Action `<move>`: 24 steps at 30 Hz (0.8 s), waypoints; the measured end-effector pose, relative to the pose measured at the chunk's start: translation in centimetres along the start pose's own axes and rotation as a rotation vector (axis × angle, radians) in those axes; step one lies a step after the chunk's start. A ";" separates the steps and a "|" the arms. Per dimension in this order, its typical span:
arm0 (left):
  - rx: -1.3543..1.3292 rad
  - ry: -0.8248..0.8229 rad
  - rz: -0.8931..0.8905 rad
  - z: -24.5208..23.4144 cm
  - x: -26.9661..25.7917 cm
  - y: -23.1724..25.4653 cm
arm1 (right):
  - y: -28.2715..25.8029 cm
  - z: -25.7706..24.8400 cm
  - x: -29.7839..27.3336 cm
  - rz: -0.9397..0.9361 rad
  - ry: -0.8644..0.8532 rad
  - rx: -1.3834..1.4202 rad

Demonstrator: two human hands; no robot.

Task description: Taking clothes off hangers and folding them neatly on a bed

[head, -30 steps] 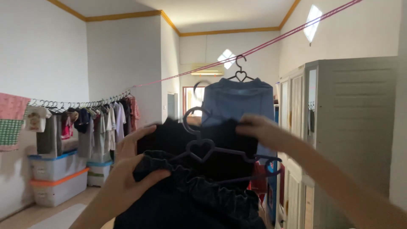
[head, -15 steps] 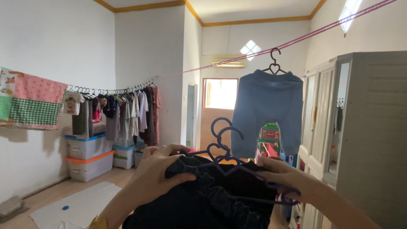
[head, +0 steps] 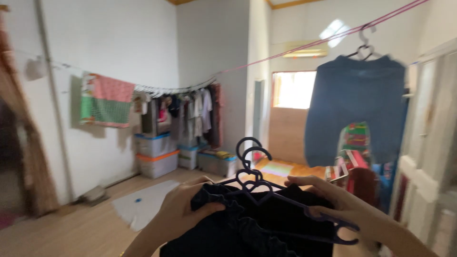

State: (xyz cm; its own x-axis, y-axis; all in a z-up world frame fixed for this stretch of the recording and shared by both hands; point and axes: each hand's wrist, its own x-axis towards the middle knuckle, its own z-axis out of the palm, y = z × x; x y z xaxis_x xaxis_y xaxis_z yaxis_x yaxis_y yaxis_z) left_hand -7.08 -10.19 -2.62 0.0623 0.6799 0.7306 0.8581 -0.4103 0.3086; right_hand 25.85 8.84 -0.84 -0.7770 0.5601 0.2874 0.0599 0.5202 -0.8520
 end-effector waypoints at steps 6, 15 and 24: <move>0.056 -0.014 -0.010 -4.6 -4.9 0.2 | 0.9 5.5 6.0 -0.289 -0.283 0.067; 0.361 0.157 -0.104 -16.5 -16.0 -1.0 | 1.8 16.0 16.0 -0.543 -0.346 -0.263; 0.655 0.398 -0.466 -28.8 -29.5 4.0 | 0.3 38.9 24.6 -0.640 -0.527 0.114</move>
State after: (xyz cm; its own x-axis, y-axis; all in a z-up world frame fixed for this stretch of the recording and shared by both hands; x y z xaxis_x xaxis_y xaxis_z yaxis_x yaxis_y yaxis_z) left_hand -20.13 -49.37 -5.35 -0.4415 0.3797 0.8130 0.8787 0.3664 0.3061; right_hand -17.66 -2.35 -11.03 -0.8325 -0.2106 0.5125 -0.5341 0.5512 -0.6410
